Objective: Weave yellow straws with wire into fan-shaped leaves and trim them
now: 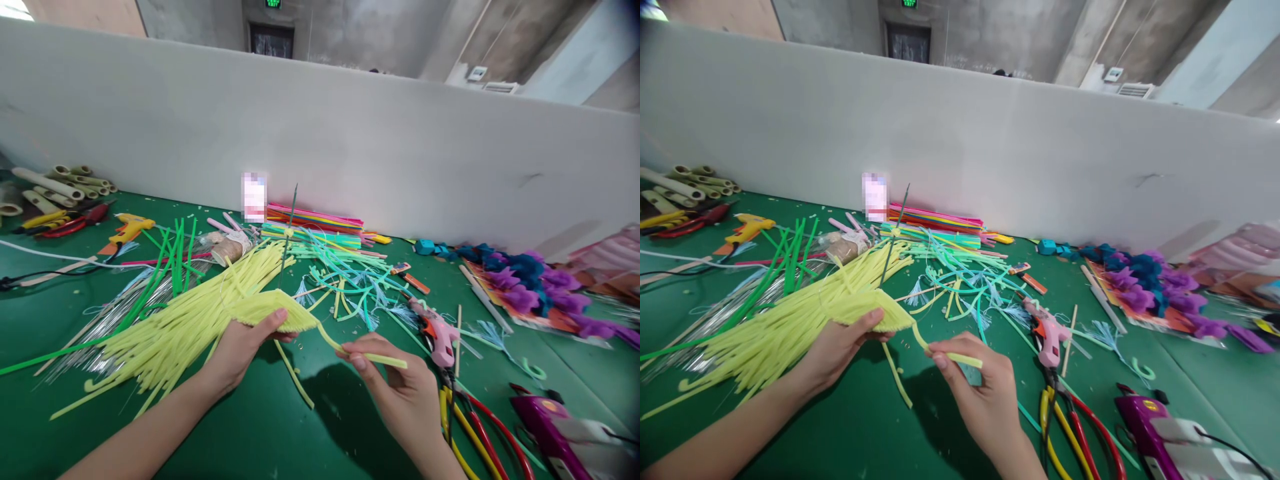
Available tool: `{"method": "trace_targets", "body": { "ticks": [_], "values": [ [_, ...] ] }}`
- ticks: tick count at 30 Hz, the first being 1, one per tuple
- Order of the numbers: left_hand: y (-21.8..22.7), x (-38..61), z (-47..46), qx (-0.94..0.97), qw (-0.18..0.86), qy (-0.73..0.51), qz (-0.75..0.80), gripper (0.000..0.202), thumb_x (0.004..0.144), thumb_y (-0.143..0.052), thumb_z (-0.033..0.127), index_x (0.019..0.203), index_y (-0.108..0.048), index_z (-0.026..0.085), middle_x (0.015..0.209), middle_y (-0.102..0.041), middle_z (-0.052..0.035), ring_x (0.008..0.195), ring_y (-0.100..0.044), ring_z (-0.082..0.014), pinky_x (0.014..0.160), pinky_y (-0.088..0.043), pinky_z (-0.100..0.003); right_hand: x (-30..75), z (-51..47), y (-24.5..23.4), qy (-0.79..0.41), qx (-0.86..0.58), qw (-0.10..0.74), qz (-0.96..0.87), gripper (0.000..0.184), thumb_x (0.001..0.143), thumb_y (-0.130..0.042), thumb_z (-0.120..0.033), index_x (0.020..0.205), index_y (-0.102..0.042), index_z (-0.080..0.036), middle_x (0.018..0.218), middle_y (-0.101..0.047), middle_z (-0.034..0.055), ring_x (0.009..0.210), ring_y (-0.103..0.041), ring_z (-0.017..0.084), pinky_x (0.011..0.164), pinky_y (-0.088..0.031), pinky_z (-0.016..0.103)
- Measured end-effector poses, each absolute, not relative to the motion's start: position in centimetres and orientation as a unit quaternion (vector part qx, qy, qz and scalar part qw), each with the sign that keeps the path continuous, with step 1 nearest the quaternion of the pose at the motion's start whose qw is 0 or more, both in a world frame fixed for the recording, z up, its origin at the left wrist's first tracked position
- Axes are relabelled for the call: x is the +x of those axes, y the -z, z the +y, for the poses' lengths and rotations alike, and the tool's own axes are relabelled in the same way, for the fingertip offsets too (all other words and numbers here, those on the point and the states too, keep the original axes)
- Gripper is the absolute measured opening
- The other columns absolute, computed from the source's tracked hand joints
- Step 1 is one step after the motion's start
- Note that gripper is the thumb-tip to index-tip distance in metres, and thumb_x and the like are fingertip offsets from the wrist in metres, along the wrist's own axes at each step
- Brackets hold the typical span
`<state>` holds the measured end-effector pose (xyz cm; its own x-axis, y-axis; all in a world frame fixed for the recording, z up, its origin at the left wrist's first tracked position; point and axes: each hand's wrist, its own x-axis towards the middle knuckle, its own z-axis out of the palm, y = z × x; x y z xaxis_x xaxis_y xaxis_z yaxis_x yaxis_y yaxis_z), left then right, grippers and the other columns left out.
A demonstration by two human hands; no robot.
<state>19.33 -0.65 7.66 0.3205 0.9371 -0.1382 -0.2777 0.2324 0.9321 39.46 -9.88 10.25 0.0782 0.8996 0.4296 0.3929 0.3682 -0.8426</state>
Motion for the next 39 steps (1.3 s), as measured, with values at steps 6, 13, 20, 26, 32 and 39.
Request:
{"method": "trace_targets", "body": {
  "ticks": [6,13,20,26,32,39],
  "values": [
    [-8.0,19.5,-1.1,0.466,0.645,-0.447,0.408,0.025,0.075,-0.070,0.037,0.089,-0.071,0.016,0.089,-0.073,-0.0055,0.079,-0.069,-0.0224,0.070,-0.058,-0.034,39.4,-10.1,-10.0,-0.274,-0.515,0.541,-0.605,0.017,0.085,-0.061,-0.017,0.093,-0.070,-0.030,0.081,-0.074,-0.0012,0.073,-0.069,0.015,0.067,-0.054,0.025],
    [-8.7,19.5,-1.7,0.552,0.555,-0.452,0.428,0.026,0.078,-0.067,0.036,0.099,-0.071,0.021,0.108,-0.071,-0.0034,0.106,-0.063,-0.0222,0.098,-0.046,-0.032,39.1,-10.1,-9.9,-0.300,-0.518,0.534,-0.598,0.014,0.087,-0.059,-0.020,0.093,-0.070,-0.027,0.085,-0.074,0.0017,0.077,-0.070,0.017,0.071,-0.055,0.027],
    [-8.7,19.8,-2.0,0.496,0.627,-0.467,0.377,0.033,0.080,-0.066,0.034,0.109,-0.067,0.019,0.114,-0.068,-0.0060,0.109,-0.061,-0.0235,0.100,-0.045,-0.036,38.1,-10.2,-9.9,-0.326,-0.512,0.550,-0.573,0.027,0.080,-0.067,-0.018,0.105,-0.062,-0.027,0.089,-0.072,0.0034,0.081,-0.069,0.018,0.074,-0.055,0.028],
    [-9.2,19.8,-2.2,0.390,0.708,-0.482,0.337,0.032,0.076,-0.071,0.029,0.106,-0.067,0.017,0.112,-0.069,-0.0086,0.106,-0.063,-0.0241,0.092,-0.051,-0.033,38.1,-9.0,-9.2,-0.422,-0.508,0.613,-0.433,0.025,0.080,-0.068,-0.029,0.102,-0.056,-0.026,0.082,-0.065,0.0012,0.063,-0.061,0.012,0.053,-0.051,0.022],
    [-9.6,19.8,-2.8,0.376,0.750,-0.442,0.317,0.030,0.078,-0.070,0.027,0.106,-0.067,0.016,0.106,-0.070,-0.0090,0.100,-0.065,-0.0239,0.090,-0.052,-0.035,37.9,-8.1,-8.1,-0.495,-0.499,0.551,-0.449,0.029,0.071,-0.075,-0.032,0.098,-0.072,-0.021,0.089,-0.068,0.0057,0.072,-0.061,0.015,0.060,-0.051,0.024],
    [-9.6,19.9,-3.0,0.399,0.752,-0.423,0.310,0.028,0.079,-0.069,0.027,0.104,-0.068,0.017,0.106,-0.070,-0.0082,0.101,-0.064,-0.0227,0.092,-0.050,-0.034,37.1,-8.2,-8.5,-0.473,-0.484,0.569,-0.467,0.023,0.066,-0.078,-0.025,0.090,-0.076,-0.025,0.089,-0.071,0.0046,0.074,-0.064,0.016,0.064,-0.052,0.025]
  ]
}}
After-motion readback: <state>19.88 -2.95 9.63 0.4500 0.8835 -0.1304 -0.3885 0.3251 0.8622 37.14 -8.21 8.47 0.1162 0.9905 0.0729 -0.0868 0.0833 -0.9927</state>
